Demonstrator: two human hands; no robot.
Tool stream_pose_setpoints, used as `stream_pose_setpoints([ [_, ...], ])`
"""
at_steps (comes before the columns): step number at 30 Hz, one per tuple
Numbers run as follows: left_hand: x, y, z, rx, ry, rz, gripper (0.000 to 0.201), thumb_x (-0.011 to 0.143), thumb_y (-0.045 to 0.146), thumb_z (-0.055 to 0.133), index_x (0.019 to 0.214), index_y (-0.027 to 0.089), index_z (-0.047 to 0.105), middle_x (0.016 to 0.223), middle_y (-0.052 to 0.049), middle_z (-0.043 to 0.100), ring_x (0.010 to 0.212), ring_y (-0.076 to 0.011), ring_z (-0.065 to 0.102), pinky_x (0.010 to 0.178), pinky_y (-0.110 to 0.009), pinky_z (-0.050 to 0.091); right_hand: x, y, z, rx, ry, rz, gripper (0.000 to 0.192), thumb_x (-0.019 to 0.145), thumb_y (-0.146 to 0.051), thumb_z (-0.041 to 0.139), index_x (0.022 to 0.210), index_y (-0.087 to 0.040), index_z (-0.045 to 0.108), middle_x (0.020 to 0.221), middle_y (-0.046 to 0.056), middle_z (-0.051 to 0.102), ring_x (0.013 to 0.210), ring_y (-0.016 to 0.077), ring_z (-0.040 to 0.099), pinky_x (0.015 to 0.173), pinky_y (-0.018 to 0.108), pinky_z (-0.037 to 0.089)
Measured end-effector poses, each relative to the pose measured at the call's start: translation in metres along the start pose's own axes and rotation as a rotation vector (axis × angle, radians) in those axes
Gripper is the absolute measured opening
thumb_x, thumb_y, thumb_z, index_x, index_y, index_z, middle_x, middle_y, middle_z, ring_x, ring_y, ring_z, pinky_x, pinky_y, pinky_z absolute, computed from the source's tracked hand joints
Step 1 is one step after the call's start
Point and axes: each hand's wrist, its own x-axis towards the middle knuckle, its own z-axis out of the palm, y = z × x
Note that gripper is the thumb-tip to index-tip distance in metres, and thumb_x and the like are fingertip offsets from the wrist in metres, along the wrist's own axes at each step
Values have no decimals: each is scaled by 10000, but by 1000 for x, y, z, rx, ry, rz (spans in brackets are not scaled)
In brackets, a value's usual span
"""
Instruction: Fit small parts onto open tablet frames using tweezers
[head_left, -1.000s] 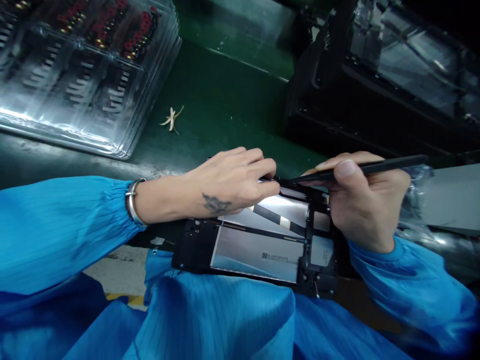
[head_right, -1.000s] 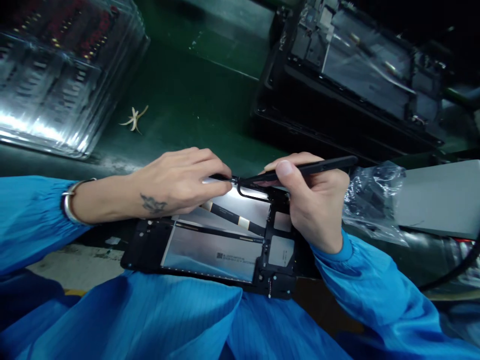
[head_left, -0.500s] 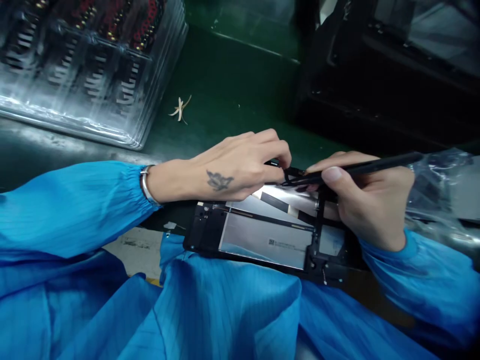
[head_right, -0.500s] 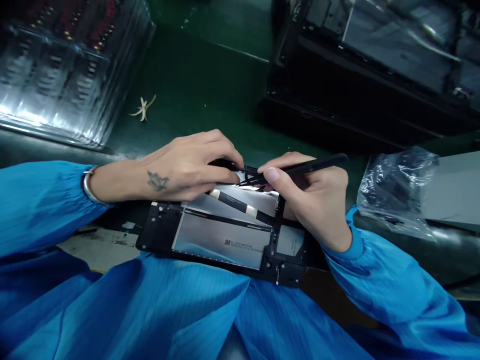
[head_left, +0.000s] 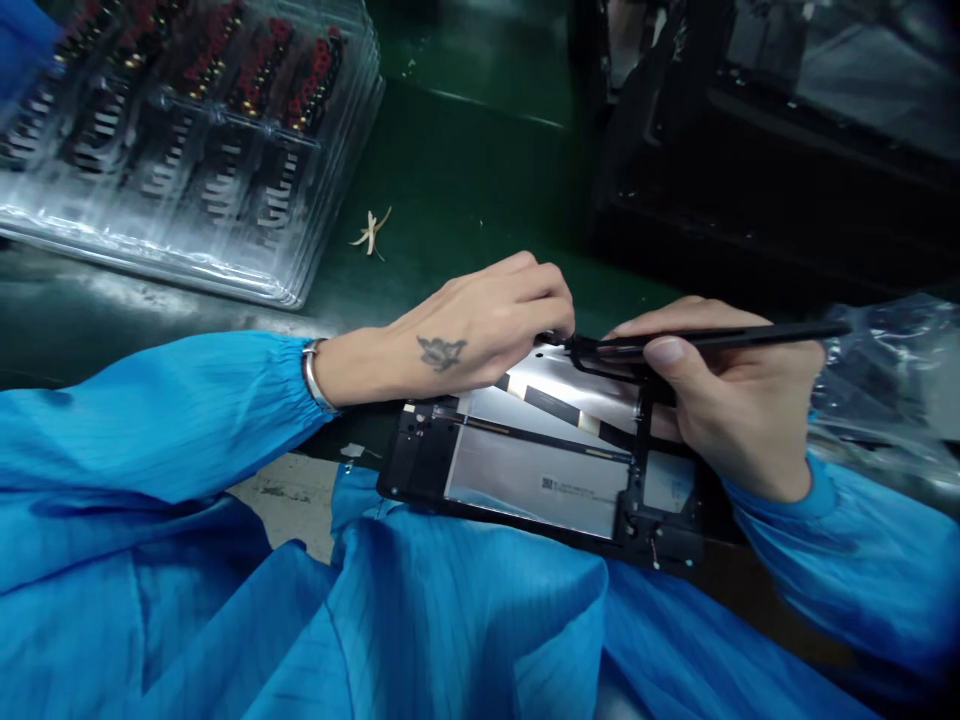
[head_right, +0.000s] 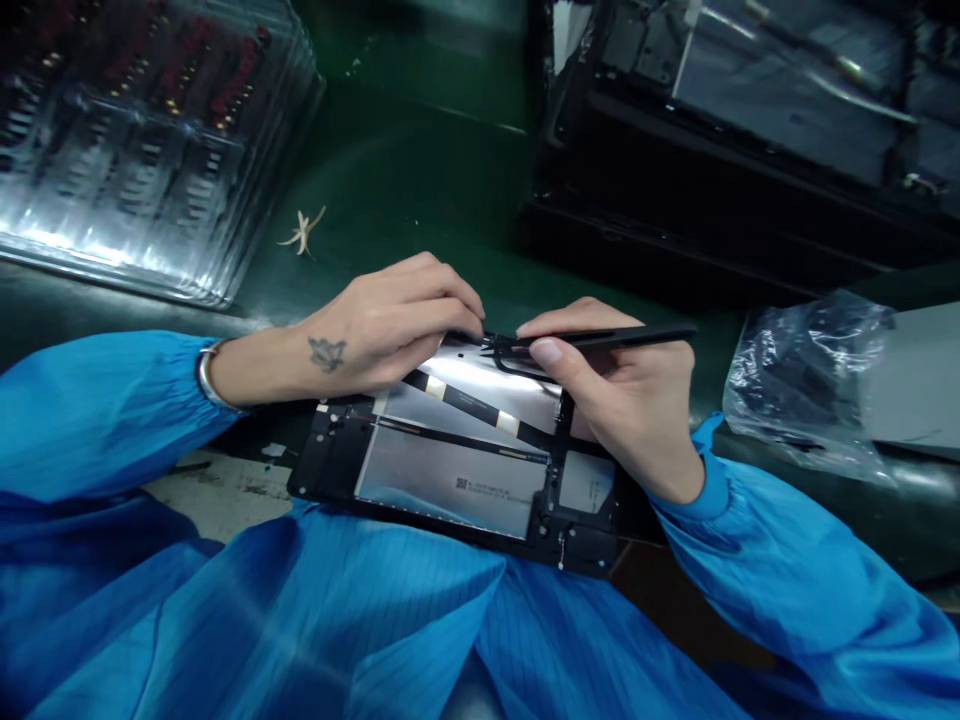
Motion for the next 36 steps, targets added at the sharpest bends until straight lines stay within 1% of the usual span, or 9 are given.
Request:
stream_pose_setpoints([
  [3, -4, -2, -4, -8, 2, -1, 316, 1035, 93, 403, 1052, 179, 707, 1167, -89, 705, 1029, -205, 648, 852, -353, 565, 0, -1, 0, 15, -12, -16, 76, 963, -221, 744, 975, -234, 818, 927, -2, 783, 850, 118, 713, 725, 246, 565],
  [7, -15, -4, -11, -4, -56, 63, 353, 1061, 133, 408, 1204, 202, 723, 1251, -105, 681, 1114, -228, 639, 872, -365, 579, 0, 0, 1, 12, -10, 34, 81, 975, -242, 734, 966, -226, 812, 917, -2, 778, 821, 107, 712, 696, 236, 555],
  [11, -21, -4, -11, 31, -107, 34, 390, 1066, 123, 372, 1249, 170, 714, 1294, -134, 654, 1140, -246, 620, 881, -385, 583, 3, -1, 1, 9, 15, 17, 82, 974, -246, 737, 968, -231, 817, 907, 0, 778, 805, 112, 719, 683, 236, 573],
  [17, -22, -6, -4, 83, -56, 43, 385, 1059, 150, 399, 1276, 255, 699, 1298, -88, 621, 1123, -239, 601, 800, -334, 560, 3, -8, 4, 67, 37, 46, 83, 966, -275, 755, 1009, -262, 825, 901, -6, 780, 750, 144, 760, 645, 253, 643],
  [19, -22, -5, -5, 84, -102, 24, 396, 1054, 147, 399, 1283, 266, 699, 1313, -88, 610, 1149, -250, 596, 786, -328, 555, 3, -9, 5, 77, 31, 63, 82, 957, -276, 769, 1009, -252, 828, 900, -8, 782, 765, 145, 773, 659, 240, 650],
  [22, -21, -4, -8, 78, -146, -6, 397, 1056, 144, 397, 1303, 237, 693, 1338, -109, 605, 1182, -267, 597, 801, -341, 565, 3, -10, 7, 78, 25, 91, 97, 962, -304, 765, 1018, -255, 828, 917, -12, 777, 795, 144, 773, 692, 252, 651],
  [27, -22, -6, -6, 36, -14, 11, 395, 1032, 73, 384, 1275, 150, 686, 1278, -131, 649, 1129, -232, 632, 910, -368, 581, 3, -9, 10, 24, 19, 5, 92, 975, -286, 739, 1011, -262, 820, 917, -2, 763, 812, 147, 711, 690, 291, 582],
  [31, -23, -10, -2, -9, 77, -38, 388, 999, 22, 397, 1240, 135, 678, 1218, -112, 680, 1115, -195, 659, 919, -328, 580, 2, -7, 12, -20, -16, -41, 88, 950, -235, 756, 1003, -269, 819, 919, 11, 770, 823, 169, 698, 687, 310, 559],
  [36, -22, -9, -2, -38, 70, -66, 399, 991, 19, 391, 1239, 146, 676, 1209, -104, 683, 1100, -183, 665, 898, -313, 578, 1, -7, 12, -50, -65, -76, 128, 940, -232, 765, 1024, -311, 822, 948, 7, 785, 853, 194, 715, 717, 336, 563],
])
